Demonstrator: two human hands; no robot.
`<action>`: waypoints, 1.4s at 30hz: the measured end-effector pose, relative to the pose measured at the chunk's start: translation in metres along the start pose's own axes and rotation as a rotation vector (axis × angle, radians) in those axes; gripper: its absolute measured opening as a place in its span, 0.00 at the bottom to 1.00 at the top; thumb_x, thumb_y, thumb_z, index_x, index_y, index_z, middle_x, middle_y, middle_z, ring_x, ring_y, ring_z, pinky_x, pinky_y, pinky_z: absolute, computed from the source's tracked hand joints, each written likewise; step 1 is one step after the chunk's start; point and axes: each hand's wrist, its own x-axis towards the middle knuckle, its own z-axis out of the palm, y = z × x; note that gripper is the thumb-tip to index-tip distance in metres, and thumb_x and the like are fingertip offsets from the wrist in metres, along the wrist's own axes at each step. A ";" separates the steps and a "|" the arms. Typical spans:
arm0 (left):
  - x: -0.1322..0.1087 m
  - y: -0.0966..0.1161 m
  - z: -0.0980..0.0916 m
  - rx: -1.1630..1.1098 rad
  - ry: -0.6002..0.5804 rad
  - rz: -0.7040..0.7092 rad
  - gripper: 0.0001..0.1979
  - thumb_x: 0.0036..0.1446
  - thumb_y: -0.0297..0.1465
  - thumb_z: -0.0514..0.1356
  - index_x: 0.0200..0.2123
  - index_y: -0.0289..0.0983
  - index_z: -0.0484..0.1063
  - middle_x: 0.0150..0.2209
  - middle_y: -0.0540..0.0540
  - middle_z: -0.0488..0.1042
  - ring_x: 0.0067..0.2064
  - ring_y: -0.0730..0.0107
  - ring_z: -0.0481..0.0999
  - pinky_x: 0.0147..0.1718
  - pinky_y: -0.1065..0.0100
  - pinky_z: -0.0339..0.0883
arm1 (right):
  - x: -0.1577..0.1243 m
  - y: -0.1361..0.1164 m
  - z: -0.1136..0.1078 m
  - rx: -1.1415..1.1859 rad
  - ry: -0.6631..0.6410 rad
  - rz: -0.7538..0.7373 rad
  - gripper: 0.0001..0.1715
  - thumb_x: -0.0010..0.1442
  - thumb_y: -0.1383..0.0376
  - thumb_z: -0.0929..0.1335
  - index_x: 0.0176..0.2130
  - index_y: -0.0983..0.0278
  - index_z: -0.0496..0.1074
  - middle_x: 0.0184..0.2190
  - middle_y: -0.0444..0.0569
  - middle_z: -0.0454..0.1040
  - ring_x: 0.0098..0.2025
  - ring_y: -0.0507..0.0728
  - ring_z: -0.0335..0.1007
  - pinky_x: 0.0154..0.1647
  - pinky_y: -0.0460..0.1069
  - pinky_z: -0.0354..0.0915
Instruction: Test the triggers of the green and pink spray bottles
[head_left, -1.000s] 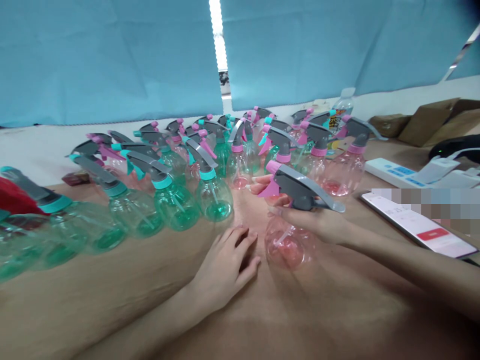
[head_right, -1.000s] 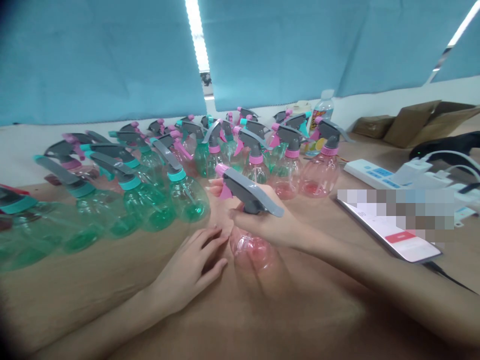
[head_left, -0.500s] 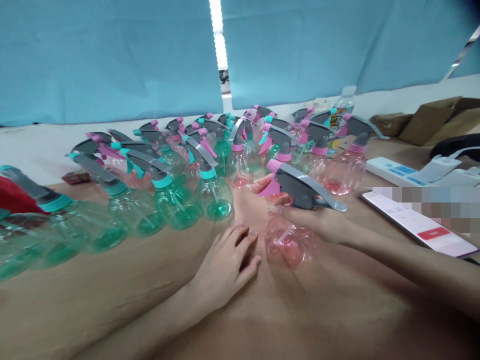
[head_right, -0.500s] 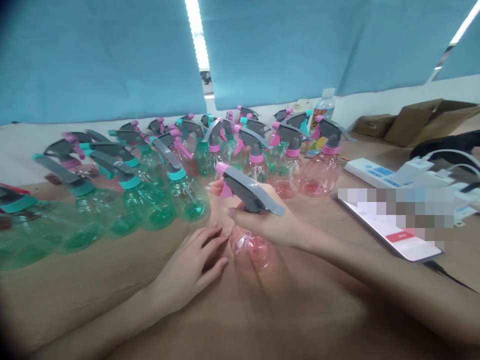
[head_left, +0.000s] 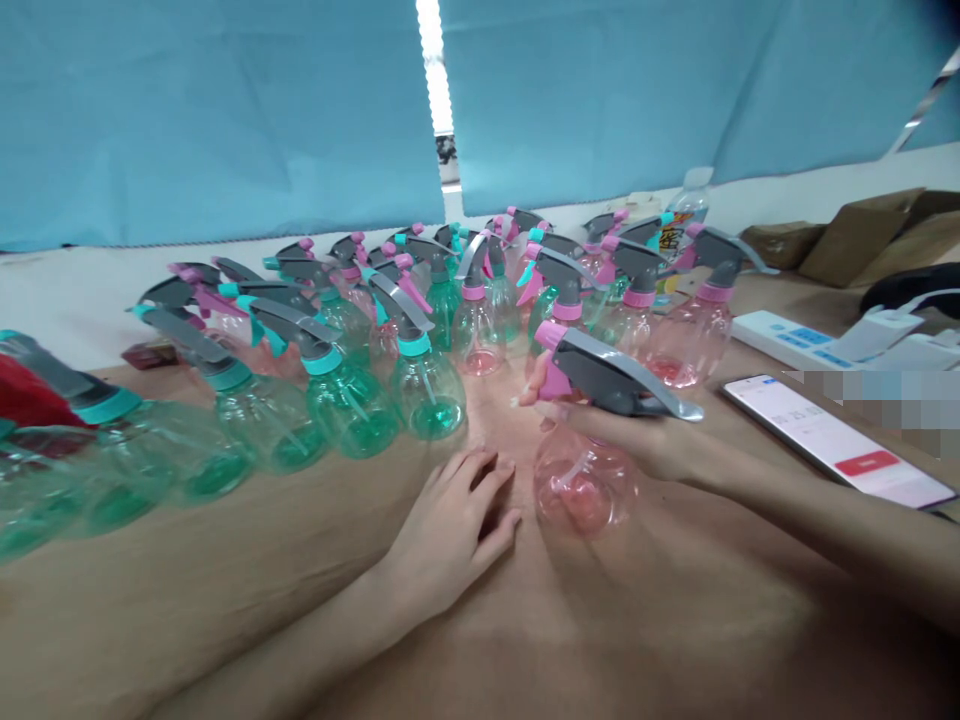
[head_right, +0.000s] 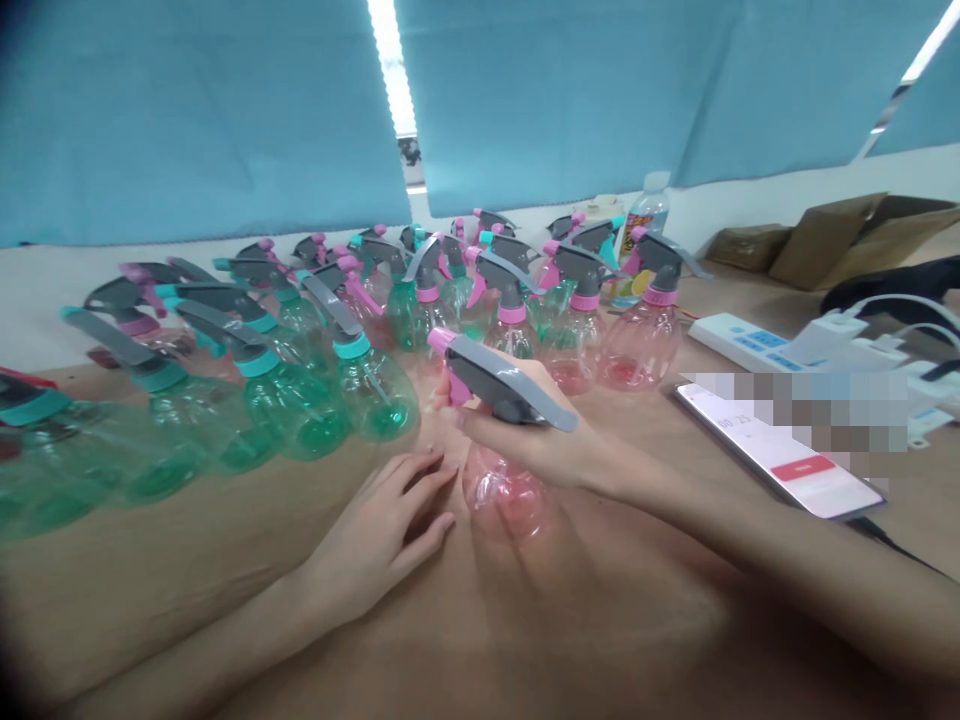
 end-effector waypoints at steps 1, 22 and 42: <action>0.000 0.000 0.000 0.003 -0.002 -0.002 0.18 0.63 0.34 0.55 0.55 0.36 0.66 0.55 0.38 0.67 0.57 0.51 0.65 0.52 0.51 0.63 | 0.000 -0.003 0.000 -0.004 0.012 -0.008 0.07 0.58 0.64 0.67 0.28 0.59 0.64 0.21 0.40 0.58 0.23 0.51 0.52 0.24 0.47 0.55; 0.002 0.000 0.000 0.010 -0.001 0.007 0.18 0.63 0.33 0.56 0.54 0.35 0.67 0.54 0.38 0.68 0.57 0.51 0.65 0.52 0.52 0.63 | -0.001 0.018 0.005 0.110 0.025 -0.086 0.07 0.55 0.63 0.71 0.27 0.61 0.71 0.28 0.40 0.69 0.32 0.51 0.67 0.38 0.48 0.66; -0.004 -0.001 -0.001 0.044 0.018 0.004 0.18 0.64 0.33 0.55 0.55 0.32 0.67 0.54 0.37 0.68 0.57 0.54 0.66 0.54 0.55 0.62 | -0.017 0.008 0.015 -0.276 0.278 -0.013 0.17 0.59 0.51 0.65 0.31 0.61 0.72 0.25 0.45 0.73 0.34 0.58 0.72 0.34 0.53 0.67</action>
